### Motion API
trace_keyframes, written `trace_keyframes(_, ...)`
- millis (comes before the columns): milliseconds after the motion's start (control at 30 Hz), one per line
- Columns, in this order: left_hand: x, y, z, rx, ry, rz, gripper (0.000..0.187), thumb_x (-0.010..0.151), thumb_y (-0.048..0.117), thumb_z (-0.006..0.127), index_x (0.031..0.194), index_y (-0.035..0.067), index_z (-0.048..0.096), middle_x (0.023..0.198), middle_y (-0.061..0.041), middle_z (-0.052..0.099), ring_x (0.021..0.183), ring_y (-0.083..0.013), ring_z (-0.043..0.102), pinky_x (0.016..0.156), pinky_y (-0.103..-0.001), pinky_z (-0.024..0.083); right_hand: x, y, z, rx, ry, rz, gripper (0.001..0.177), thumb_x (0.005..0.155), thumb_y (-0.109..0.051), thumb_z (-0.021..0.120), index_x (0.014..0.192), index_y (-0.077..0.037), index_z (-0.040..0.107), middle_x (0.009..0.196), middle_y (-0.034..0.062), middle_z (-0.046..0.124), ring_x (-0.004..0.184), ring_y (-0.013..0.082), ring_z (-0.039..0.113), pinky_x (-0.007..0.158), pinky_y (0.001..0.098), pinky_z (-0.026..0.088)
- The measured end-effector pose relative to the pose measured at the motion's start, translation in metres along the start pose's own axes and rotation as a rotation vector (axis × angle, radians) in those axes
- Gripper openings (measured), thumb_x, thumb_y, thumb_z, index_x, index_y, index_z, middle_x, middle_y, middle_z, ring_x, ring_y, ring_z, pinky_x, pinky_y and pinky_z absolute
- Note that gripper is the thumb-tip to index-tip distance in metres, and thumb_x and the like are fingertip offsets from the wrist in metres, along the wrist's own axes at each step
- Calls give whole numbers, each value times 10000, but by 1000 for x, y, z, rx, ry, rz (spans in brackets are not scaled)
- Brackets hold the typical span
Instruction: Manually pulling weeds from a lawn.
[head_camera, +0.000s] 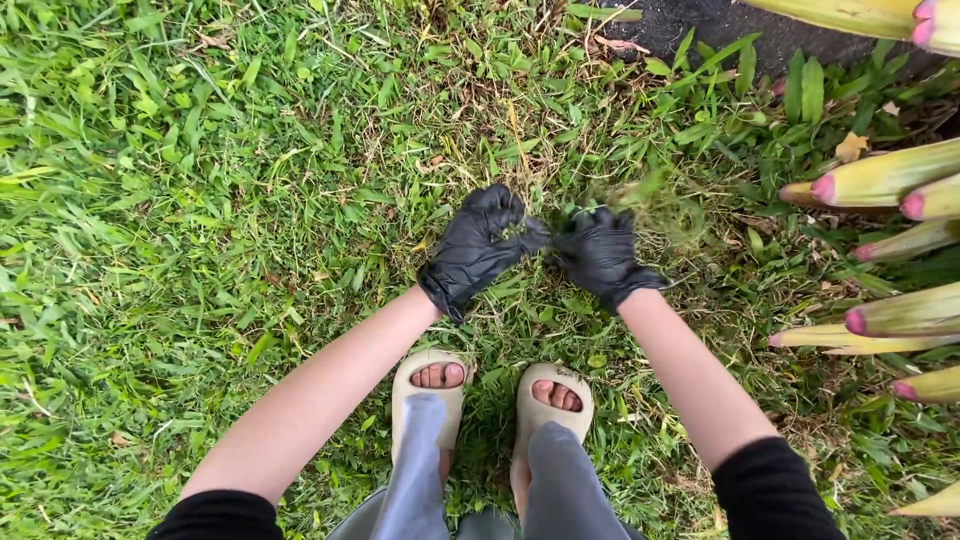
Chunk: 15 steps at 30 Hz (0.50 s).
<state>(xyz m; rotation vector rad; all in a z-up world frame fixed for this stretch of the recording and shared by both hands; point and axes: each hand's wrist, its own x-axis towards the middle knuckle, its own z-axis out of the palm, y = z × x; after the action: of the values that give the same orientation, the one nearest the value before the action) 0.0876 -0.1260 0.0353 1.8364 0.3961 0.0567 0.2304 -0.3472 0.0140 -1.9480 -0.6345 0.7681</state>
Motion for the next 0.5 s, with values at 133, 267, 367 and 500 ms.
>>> trace_keyframes(133, 5, 1, -17, -230, 11, 0, 364, 834, 346, 853, 1130, 165, 741, 1171, -42, 599, 1122, -242, 647, 1037, -365, 551, -10, 55, 37, 588, -10, 335, 253, 838, -109, 766, 1077, -193, 755, 1016, -7, 640, 952, 196, 555, 897, 462, 461)
trace_keyframes(267, 6, -40, -18, 330, -22, -32, 474, 708, 328, 918, 1134, 182, 767, 1301, -120, 605, 1212, -320, 570, 1015, -436, 464, -16, 150, 58, 1153, -11, 674, 228, 930, 29, 729, 1011, -182, 757, 959, -21, 656, 885, 170, 576, 845, 428, 465)
trace_keyframes(367, -4, -64, -12, 638, -171, -103, 317, 738, 262, 869, 1039, 181, 806, 1378, -158, 559, 1262, -370, 518, 1053, -458, 443, 5, -8, 13, 1092, -4, 165, 160, 1035, 15, 596, 983, -91, 704, 966, 81, 707, 800, 172, 621, 789, 359, 476)
trace_keyframes(500, -14, -99, 9, 644, -112, -160, 368, 743, 256, 805, 1106, 203, 778, 1486, -94, 555, 1300, -300, 546, 1132, -433, 426, 53, -76, -36, 906, 51, 33, 95, 962, -7, 634, 1000, -77, 687, 1023, 81, 722, 952, 187, 727, 879, 390, 577)
